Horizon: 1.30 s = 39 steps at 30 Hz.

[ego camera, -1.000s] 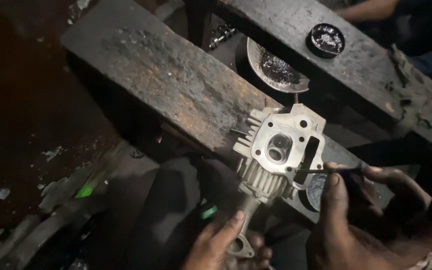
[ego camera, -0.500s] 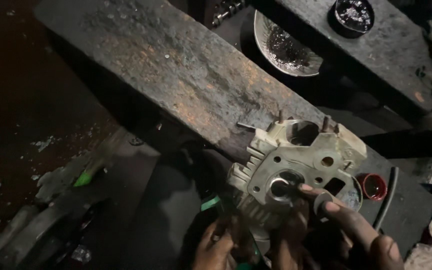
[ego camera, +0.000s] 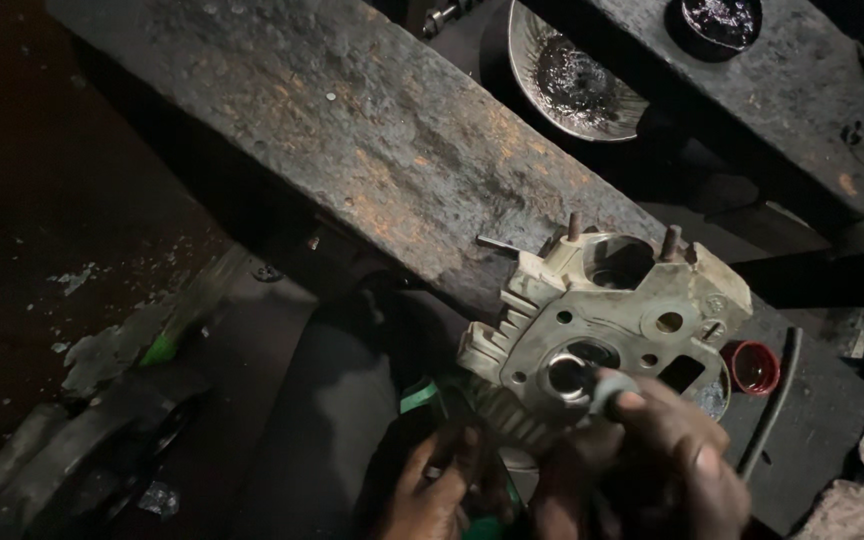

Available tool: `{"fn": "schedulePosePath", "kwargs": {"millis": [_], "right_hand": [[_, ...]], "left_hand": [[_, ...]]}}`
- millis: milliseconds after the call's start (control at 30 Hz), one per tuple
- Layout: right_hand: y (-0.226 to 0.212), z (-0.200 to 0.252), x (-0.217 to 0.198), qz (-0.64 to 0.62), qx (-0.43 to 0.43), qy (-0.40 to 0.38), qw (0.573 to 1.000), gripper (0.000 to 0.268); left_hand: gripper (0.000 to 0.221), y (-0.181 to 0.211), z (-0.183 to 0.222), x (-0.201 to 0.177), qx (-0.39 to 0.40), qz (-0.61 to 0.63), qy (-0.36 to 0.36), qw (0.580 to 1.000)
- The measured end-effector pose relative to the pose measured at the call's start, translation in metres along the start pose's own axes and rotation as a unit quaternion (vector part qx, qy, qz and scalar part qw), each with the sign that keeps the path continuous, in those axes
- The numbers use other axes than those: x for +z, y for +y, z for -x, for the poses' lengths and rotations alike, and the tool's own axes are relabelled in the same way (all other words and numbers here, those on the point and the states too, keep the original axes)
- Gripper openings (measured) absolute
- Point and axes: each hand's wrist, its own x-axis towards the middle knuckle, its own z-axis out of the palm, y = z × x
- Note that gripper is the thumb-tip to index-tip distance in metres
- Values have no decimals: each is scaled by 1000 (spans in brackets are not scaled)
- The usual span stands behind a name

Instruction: The person cleans a metallic engine component with a cloth, applies grease or sealant from containers, and handles small metal parts while the component rests on a wooden workbench.

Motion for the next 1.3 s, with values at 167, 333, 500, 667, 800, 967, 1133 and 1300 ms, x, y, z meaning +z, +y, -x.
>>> {"fn": "schedulePosePath", "kwargs": {"millis": [167,333,500,667,800,967,1133,1300], "right_hand": [[-14,-22,-22,147,-33,-8,989,55],[-18,-37,-38,-144,442,81,881,42],[-35,-27,-32,-93,270,4,959,33],[-55,-32,6,197,-36,21,979,58],[-64,-44,-8,198,-81,18,977,66],[-13,-52,-69,274,-35,131,952,41],[97,-60,-141,351,223,71,907,26],[157,-42,-158,349,364,7,864,42]], "left_hand": [[63,-23,-29,-39,148,-206,-102,962],[68,-36,-39,-52,113,-28,-95,989],[63,-28,-43,-43,99,-25,-64,993],[60,4,-4,-14,119,21,-158,980],[52,26,36,16,98,-24,-129,986],[52,48,64,31,110,-198,-98,969],[53,63,87,46,200,-277,-113,933],[54,81,120,65,235,-437,-31,868]]}}
